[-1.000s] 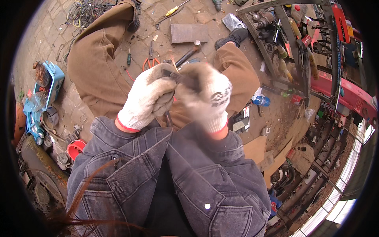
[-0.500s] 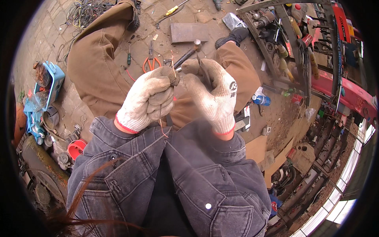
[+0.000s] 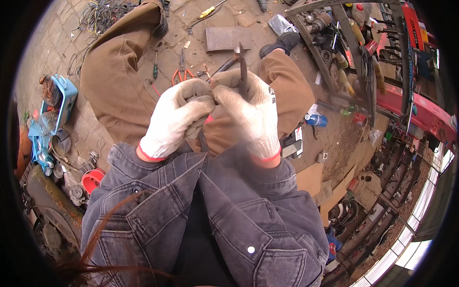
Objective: The person sits on the floor and sharpens a small metal tool using a rectangular sharpening stone. They repeatedly rub the tool's edge against the stone, pause to inspect the edge, and continue sharpening.
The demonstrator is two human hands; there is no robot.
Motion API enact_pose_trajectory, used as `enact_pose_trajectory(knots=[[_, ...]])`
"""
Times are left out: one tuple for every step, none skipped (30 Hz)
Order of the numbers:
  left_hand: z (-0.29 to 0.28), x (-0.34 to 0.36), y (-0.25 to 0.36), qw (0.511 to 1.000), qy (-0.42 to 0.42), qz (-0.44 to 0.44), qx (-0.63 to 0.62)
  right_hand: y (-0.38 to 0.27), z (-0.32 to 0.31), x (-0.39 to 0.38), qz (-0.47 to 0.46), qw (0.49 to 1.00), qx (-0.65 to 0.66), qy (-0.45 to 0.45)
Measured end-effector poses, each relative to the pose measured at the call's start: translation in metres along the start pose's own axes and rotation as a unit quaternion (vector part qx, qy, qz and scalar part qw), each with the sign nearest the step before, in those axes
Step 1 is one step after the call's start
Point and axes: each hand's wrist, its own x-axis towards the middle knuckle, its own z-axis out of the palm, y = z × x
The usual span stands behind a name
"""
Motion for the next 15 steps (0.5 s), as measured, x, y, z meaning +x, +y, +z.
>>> enact_pose_trajectory(knots=[[0.001, 0.000, 0.000, 0.999, 0.003, 0.017, 0.029, 0.002, 0.000, 0.000, -0.006, 1.000, 0.009, 0.010], [0.001, 0.000, 0.001, 0.998, 0.006, 0.028, 0.051, 0.004, 0.000, 0.000, -0.016, 1.000, 0.006, 0.017], [0.001, -0.001, 0.001, 0.997, 0.009, 0.038, 0.074, 0.006, 0.000, 0.000, -0.026, 0.999, 0.001, 0.025], [0.000, -0.001, 0.002, 0.995, 0.012, 0.041, 0.088, 0.008, -0.002, -0.001, -0.040, 0.999, 0.000, 0.024], [-0.001, -0.001, 0.003, 0.995, 0.016, 0.039, 0.088, 0.009, -0.003, -0.002, -0.062, 0.998, -0.021, 0.025], [-0.003, -0.001, 0.004, 0.999, 0.025, 0.026, 0.040, 0.010, -0.006, -0.004, -0.088, 0.995, -0.039, 0.017], [-0.004, -0.002, 0.004, 0.999, 0.033, 0.007, -0.022, 0.010, -0.010, -0.005, -0.111, 0.992, -0.058, 0.006], [-0.005, -0.002, 0.004, 0.997, 0.041, -0.003, -0.069, 0.010, -0.013, -0.006, -0.140, 0.985, -0.098, 0.001], [-0.006, -0.003, 0.005, 0.993, 0.042, -0.010, -0.111, 0.010, -0.016, -0.007, -0.166, 0.976, -0.140, -0.008], [-0.007, -0.004, 0.005, 0.991, 0.039, -0.013, -0.130, 0.011, -0.018, -0.008, -0.193, 0.965, -0.177, -0.006], [-0.010, -0.005, 0.006, 0.989, 0.028, -0.015, -0.146, 0.012, -0.018, -0.009, -0.187, 0.953, -0.238, -0.005], [-0.011, -0.006, 0.007, 0.988, 0.026, -0.023, -0.153, 0.012, -0.019, -0.010, -0.218, 0.934, -0.284, -0.010], [-0.011, -0.007, 0.007, 0.986, 0.023, -0.016, -0.164, 0.012, -0.020, -0.012, -0.250, 0.910, -0.329, -0.014], [-0.010, -0.007, 0.007, 0.986, 0.029, -0.016, -0.166, 0.012, -0.020, -0.012, -0.280, 0.884, -0.373, -0.018], [-0.010, -0.007, 0.007, 0.985, 0.039, -0.020, -0.165, 0.012, -0.019, -0.013, -0.269, 0.890, -0.367, -0.002]])
